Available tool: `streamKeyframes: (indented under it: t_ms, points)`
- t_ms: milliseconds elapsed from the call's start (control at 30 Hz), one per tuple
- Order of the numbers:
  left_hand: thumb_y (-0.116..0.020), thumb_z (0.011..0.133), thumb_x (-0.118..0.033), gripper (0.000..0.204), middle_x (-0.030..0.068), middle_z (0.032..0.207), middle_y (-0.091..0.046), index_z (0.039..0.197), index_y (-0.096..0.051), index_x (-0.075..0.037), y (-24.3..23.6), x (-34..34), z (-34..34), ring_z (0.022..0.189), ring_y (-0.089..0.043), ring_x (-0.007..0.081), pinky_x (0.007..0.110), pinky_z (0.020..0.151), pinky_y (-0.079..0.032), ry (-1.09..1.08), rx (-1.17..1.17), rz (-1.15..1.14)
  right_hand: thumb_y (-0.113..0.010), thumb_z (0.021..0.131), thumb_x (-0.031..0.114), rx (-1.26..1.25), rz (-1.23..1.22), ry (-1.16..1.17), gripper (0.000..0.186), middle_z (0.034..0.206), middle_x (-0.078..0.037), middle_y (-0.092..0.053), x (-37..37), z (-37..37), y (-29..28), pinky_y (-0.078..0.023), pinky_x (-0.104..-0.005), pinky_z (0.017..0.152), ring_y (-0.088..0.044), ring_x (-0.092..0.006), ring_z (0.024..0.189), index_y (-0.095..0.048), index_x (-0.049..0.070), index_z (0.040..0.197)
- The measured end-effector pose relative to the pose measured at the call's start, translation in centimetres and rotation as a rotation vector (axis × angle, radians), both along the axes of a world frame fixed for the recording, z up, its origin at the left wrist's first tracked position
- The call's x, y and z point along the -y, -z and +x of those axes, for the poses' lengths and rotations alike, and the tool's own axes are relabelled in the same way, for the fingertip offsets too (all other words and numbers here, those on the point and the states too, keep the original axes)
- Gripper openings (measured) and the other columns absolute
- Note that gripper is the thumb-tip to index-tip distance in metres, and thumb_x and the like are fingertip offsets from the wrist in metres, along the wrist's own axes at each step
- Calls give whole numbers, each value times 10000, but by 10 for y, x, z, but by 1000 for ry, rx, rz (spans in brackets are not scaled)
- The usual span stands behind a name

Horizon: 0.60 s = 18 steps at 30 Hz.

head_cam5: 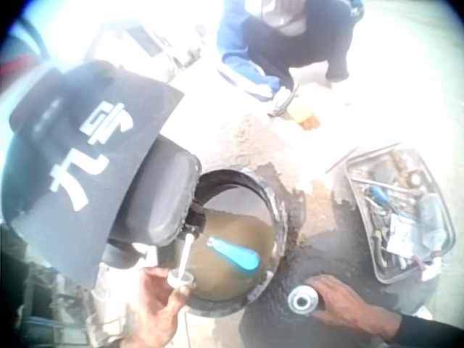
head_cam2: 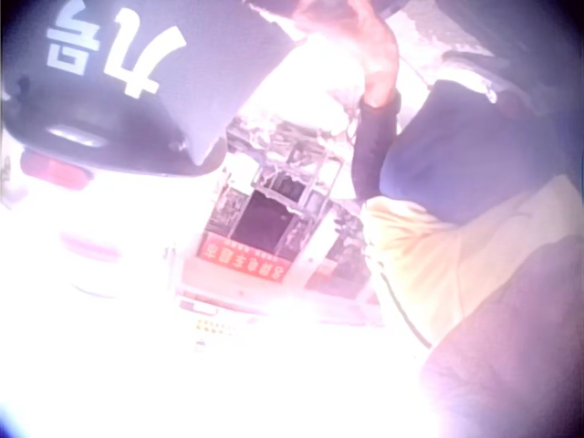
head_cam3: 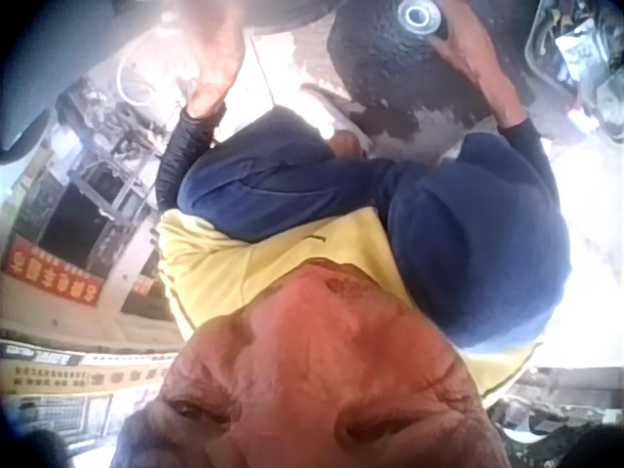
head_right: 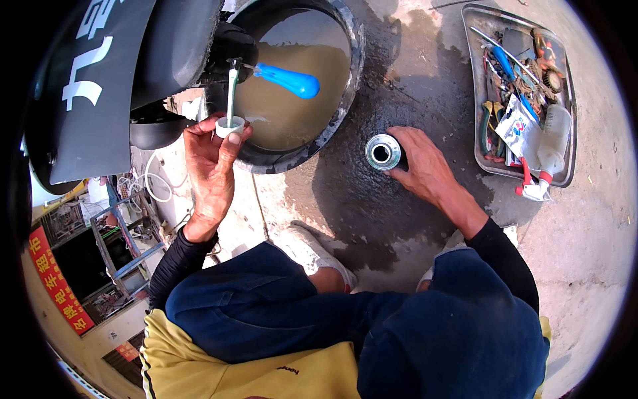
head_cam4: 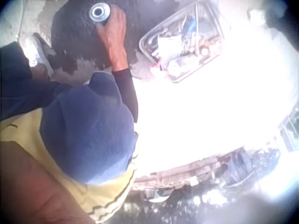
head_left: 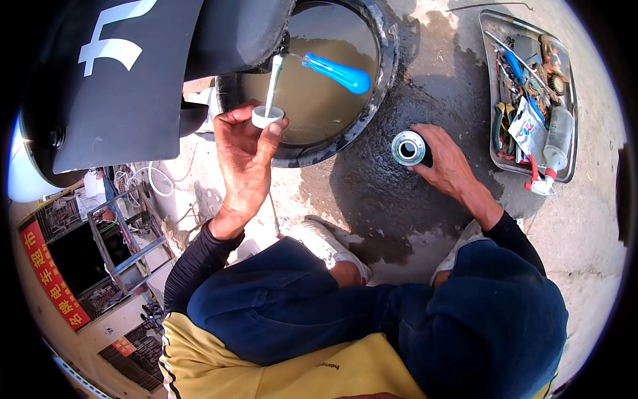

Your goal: The person applies sealant to the inner rim of a scooter tire using a screwdriver and a small brush. They then insert a small strip into the tire and pour out the water from the tire into a nearby bucket.

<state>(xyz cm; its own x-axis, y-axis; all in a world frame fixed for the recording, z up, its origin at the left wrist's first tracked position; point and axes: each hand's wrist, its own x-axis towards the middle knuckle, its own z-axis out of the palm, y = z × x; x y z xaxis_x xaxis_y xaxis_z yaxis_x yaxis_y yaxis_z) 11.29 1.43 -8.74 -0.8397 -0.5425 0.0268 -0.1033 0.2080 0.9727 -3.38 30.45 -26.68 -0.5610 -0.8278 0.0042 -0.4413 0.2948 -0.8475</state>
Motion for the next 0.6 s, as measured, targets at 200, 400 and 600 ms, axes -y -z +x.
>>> streamKeyframes:
  t_ms: [200, 400, 600]
  points:
    - [-697, 992, 4, 414, 153, 1312, -543, 1262, -387, -39, 2, 2, 1, 1169, -662, 234, 420, 1064, -551, -42, 7, 46, -866, 786, 156, -9, -1, 5, 711, 1385, -203, -607, 0, 1, 0, -454, -470, 1133, -554, -404, 1325, -548, 35, 1411]
    - [-701, 1001, -24, 400, 166, 1279, -597, 1271, -406, -28, -1, 2, 3, 1161, -682, 252, 423, 1057, -559, -35, 8, 112, -866, 791, 162, -6, 7, 5, 718, 1395, -202, -601, -1, 1, 1, -452, -471, 1140, -548, -405, 1334, -540, 38, 1420]
    - [-710, 1018, -123, 380, 154, 1285, -605, 1280, -453, -26, 1, 0, 3, 1196, -664, 269, 457, 1095, -549, 2, 66, 151, -863, 795, 162, -6, 22, -3, 721, 1402, -201, -597, -1, 1, -1, -450, -471, 1143, -546, -402, 1340, -536, 41, 1426]
